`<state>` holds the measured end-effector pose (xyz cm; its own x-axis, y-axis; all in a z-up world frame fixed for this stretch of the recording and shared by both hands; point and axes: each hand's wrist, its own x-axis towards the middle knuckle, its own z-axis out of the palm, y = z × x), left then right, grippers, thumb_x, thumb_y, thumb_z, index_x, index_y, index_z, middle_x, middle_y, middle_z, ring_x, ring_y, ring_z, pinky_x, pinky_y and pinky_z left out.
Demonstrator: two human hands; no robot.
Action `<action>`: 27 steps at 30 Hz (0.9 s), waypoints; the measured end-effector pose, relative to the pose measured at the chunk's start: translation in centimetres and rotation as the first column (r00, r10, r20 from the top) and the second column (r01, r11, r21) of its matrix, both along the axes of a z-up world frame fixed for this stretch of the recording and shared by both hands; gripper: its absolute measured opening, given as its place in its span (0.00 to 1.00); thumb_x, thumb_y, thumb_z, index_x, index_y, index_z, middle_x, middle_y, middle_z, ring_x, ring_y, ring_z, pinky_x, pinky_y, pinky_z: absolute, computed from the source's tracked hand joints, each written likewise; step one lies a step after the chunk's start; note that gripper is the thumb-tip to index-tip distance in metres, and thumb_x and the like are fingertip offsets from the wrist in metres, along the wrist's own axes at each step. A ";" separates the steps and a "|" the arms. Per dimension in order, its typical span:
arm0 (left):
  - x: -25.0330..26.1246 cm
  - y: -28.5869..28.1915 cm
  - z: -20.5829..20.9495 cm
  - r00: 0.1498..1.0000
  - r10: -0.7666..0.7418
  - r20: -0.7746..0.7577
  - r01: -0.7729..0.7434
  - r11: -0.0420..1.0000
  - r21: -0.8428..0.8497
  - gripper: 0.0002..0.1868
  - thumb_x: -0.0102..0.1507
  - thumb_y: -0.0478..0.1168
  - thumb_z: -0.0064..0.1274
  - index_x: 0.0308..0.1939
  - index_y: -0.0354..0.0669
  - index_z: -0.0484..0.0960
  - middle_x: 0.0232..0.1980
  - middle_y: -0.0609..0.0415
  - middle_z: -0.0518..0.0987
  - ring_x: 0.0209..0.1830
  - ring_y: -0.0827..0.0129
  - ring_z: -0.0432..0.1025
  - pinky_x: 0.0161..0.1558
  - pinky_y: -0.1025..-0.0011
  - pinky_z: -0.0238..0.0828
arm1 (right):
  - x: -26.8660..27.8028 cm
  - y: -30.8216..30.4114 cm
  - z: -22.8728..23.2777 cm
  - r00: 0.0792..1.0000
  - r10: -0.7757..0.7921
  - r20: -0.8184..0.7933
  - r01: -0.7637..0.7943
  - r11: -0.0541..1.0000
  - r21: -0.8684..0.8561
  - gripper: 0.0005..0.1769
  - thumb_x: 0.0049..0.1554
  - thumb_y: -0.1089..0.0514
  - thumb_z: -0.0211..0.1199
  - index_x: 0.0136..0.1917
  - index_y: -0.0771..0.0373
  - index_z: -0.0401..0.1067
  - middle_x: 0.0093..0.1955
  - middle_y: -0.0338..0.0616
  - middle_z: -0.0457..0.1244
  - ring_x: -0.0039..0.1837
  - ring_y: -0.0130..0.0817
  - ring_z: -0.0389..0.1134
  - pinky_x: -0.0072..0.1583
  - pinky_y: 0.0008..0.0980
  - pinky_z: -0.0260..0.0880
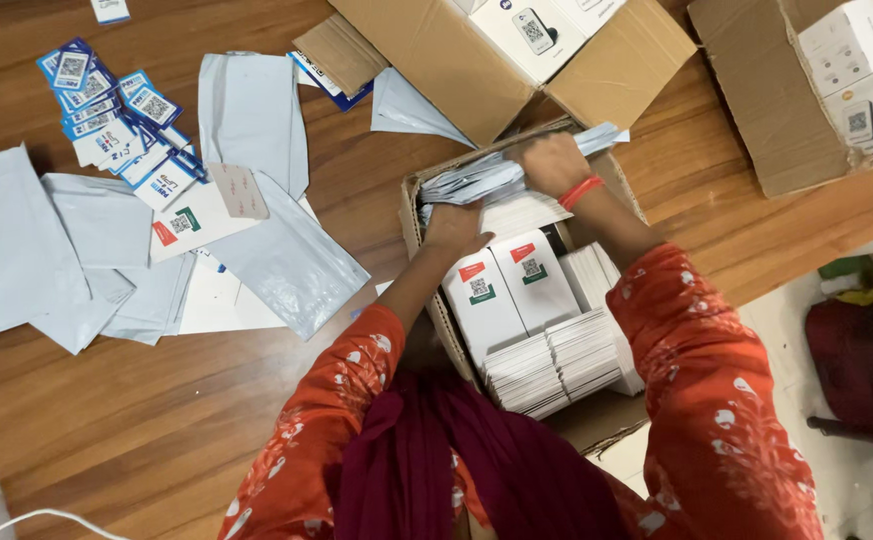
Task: The person sits on the floor and organizes small white boxes and light blue padded envelopes on a wooden table. They pick up the boxes, place them into the envelopes, and then stack the filled envelopes into a large cardboard box.
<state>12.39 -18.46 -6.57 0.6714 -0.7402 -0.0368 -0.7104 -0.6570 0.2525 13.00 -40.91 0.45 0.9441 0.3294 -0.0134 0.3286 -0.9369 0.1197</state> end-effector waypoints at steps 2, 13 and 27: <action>-0.3 -0.1 -0.9 1.000 0.025 0.000 -0.025 0.999 -0.045 0.47 0.55 0.58 0.62 0.69 0.33 0.65 0.65 0.38 0.71 0.65 0.49 0.65 0.62 0.53 0.61 | 2.8 -0.7 -3.0 0.998 0.036 -0.047 -0.036 0.999 0.007 0.21 0.49 0.62 0.63 0.56 0.50 0.80 0.42 0.51 0.71 0.46 0.49 0.73 0.48 0.48 0.71; -1.6 -0.6 0.7 0.881 0.265 0.392 -0.121 0.927 -0.355 0.32 0.64 0.44 0.54 0.70 0.35 0.67 0.69 0.44 0.69 0.69 0.55 0.64 0.71 0.59 0.59 | 4.5 0.6 -7.2 0.999 -0.014 -0.049 0.030 0.944 0.329 0.22 0.39 0.48 0.70 0.49 0.52 0.83 0.43 0.57 0.70 0.49 0.55 0.71 0.53 0.50 0.70; -3.7 0.0 -0.2 0.680 0.098 0.726 -0.333 0.924 0.187 0.32 0.66 0.41 0.45 0.74 0.31 0.67 0.69 0.29 0.71 0.65 0.41 0.68 0.64 0.46 0.65 | -5.4 5.5 -8.4 0.877 -0.296 0.378 0.032 0.823 0.568 0.31 0.63 0.60 0.58 0.77 0.71 0.60 0.81 0.60 0.53 0.84 0.58 0.48 0.81 0.61 0.39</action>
<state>8.73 -18.41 -6.74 0.7273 -0.6047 0.3248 -0.4294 -0.7700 -0.4720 7.64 -35.43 -7.94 0.8452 -0.0016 0.5344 0.2005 -0.9260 -0.3199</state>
